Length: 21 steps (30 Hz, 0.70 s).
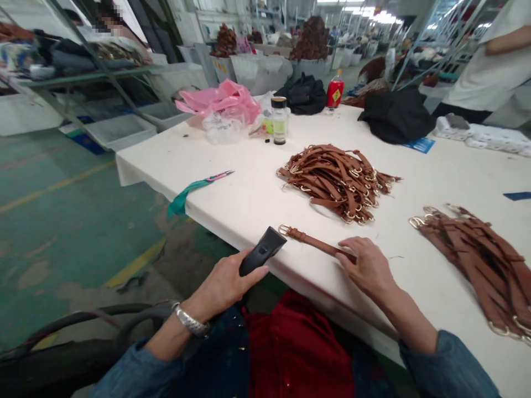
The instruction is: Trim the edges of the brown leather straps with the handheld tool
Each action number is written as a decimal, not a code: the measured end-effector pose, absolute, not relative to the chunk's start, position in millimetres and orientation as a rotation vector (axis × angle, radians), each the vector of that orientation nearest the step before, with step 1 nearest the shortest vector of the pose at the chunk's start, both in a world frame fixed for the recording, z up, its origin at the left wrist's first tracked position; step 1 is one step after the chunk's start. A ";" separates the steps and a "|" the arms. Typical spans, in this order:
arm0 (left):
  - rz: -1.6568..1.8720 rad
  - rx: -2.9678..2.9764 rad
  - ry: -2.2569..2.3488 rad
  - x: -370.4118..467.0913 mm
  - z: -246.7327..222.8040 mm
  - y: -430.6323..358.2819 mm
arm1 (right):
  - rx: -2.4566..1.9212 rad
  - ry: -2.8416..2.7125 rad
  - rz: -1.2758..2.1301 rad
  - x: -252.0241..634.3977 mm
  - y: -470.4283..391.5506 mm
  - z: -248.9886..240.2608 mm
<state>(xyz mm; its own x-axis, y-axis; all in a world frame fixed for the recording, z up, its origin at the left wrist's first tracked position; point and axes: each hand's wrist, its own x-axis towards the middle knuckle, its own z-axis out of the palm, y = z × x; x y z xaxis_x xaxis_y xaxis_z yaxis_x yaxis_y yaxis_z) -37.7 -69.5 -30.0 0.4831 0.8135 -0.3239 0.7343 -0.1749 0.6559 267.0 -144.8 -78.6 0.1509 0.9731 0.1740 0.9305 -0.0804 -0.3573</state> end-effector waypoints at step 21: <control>-0.137 1.970 1.326 11.4 -14.2 -48.3 | -1.627 -1.792 0.518 237.9 -90.8 -114.8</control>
